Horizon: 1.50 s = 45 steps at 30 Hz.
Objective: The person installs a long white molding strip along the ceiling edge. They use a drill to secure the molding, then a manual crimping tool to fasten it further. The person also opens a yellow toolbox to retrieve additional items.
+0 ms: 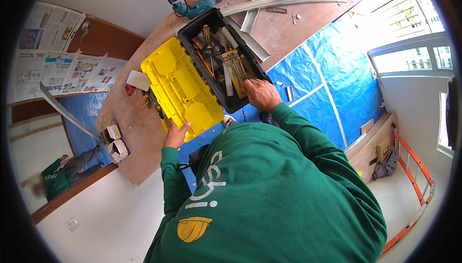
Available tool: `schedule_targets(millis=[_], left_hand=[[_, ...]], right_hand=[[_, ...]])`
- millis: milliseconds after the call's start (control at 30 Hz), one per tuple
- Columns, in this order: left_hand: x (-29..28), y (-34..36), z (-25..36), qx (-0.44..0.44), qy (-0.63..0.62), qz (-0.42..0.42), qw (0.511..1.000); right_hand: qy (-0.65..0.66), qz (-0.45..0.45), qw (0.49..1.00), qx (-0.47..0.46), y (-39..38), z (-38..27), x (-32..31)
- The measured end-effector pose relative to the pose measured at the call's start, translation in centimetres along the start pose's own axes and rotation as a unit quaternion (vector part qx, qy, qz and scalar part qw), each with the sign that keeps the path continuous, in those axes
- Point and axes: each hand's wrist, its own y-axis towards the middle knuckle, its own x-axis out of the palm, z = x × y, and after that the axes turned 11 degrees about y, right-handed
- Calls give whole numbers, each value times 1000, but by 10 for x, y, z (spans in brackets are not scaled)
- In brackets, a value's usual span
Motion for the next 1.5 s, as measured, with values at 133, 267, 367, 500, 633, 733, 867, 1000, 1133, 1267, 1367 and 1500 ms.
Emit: schedule_targets(millis=[133,267,367,500,633,733,867,1000,1133,1267,1367,1500], left_hand=[[1,8,-4,-8,36,-3,999],[5,8,-8,2,45,11,999],[5,4,-6,-6,34,14,999],[0,2,0,16,16,0,1000],[-3,6,-2,14,39,-6,999],[-3,11,-8,34,54,-6,998],[-3,15,-10,56,80,-12,995],[-8,16,-7,65,77,-24,995],[-12,15,-4,71,72,-43,994],[-10,16,-6,77,70,-26,994],[-6,16,-8,65,68,-20,995],[-3,13,-8,103,91,29,990]], right_hand=[[64,33,997,-26,-2,-3,-6],[211,194,958,28,-23,-5,-22],[219,238,928,183,-45,3,-33],[307,159,898,273,-60,20,-28],[448,94,854,246,-61,30,-10],[471,85,844,242,-61,34,-4],[474,97,844,230,-62,33,0],[458,104,853,227,-63,30,3],[466,105,849,225,-62,31,5],[457,111,851,232,-62,31,7],[454,115,851,236,-62,31,8],[442,107,856,244,-63,30,7]])
